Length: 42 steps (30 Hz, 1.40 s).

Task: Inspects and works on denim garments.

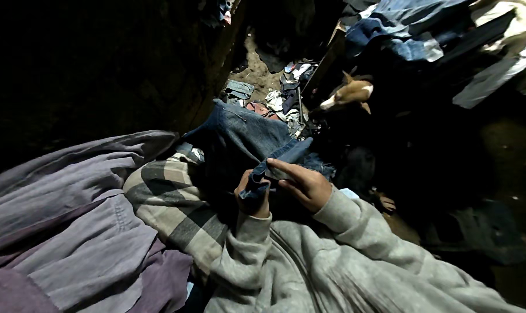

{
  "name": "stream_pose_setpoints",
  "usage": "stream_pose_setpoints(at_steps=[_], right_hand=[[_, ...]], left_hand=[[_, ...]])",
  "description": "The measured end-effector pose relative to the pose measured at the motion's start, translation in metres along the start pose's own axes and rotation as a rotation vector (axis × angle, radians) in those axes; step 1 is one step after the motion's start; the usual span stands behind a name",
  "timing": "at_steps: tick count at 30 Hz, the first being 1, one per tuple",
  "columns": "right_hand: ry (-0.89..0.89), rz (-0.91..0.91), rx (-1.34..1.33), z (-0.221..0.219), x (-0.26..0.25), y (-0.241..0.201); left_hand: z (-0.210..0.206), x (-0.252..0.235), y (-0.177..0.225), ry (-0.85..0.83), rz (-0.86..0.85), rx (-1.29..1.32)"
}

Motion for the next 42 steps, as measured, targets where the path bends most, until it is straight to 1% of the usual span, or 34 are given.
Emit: stream_pose_setpoints(at_steps=[3, 6, 9, 11, 14, 19, 21, 24, 26, 27, 28, 31, 32, 34, 37, 39, 42], right_hand=[[0.021, 0.008, 0.042, 0.0, 0.003, 0.001], [0.043, 0.0, 0.017, -0.005, 0.002, 0.002], [0.059, -0.024, -0.097, -0.009, -0.006, 0.002], [0.053, -0.003, -0.176, -0.009, -0.009, 0.003], [0.014, 0.041, -0.295, 0.0, -0.008, 0.004], [-0.038, 0.053, -0.426, 0.013, 0.002, -0.002], [-0.024, 0.066, -0.431, 0.016, 0.004, -0.001], [-0.013, 0.124, -0.424, 0.019, 0.007, -0.003], [0.008, 0.169, -0.386, 0.02, 0.008, -0.004], [0.019, 0.177, -0.35, 0.02, 0.008, -0.004], [0.03, 0.174, -0.301, 0.019, 0.008, -0.003], [0.038, 0.116, -0.114, 0.018, 0.009, -0.002], [0.041, 0.097, -0.063, 0.017, 0.01, -0.003], [0.058, 0.075, 0.007, 0.015, 0.01, -0.004], [0.05, 0.061, 0.069, 0.015, 0.01, -0.006], [0.033, 0.044, 0.1, 0.015, 0.011, -0.006], [0.031, 0.02, 0.129, 0.013, 0.013, -0.005]], left_hand=[[0.0, 0.0, 0.0, -0.005, -0.012, -0.002], [0.003, 0.0, -0.006, -0.069, -0.106, -0.081], [0.003, -0.001, -0.01, -0.11, -0.205, -0.166], [0.004, -0.002, -0.007, -0.099, -0.197, -0.188], [0.003, -0.004, -0.005, -0.104, -0.179, -0.154], [0.01, -0.012, 0.0, -0.204, -0.242, -0.258], [0.011, -0.015, 0.004, -0.243, -0.305, -0.281], [0.012, -0.016, 0.006, -0.283, -0.442, -0.271], [0.01, -0.015, 0.006, -0.285, -0.478, -0.257], [0.008, -0.014, 0.006, -0.285, -0.449, -0.232], [0.008, -0.012, 0.006, -0.287, -0.384, -0.195], [0.008, -0.013, 0.013, -0.31, -0.031, -0.009], [0.012, -0.014, 0.013, -0.347, 0.003, 0.032], [0.02, -0.015, 0.006, -0.425, -0.069, 0.075], [0.023, -0.014, -0.002, -0.425, -0.119, 0.128], [0.022, -0.013, -0.005, -0.384, -0.097, 0.145], [0.018, -0.011, 0.003, -0.307, -0.009, 0.107]])
Point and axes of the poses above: each hand's wrist, its own x-axis away from the middle knuckle, its own z-axis out of the back of the hand, y = z × x, the point moved 1 cm from there along -x, towards the middle knuckle, and after that the axes turned 13 degrees about -y, right-handed, at the moved point
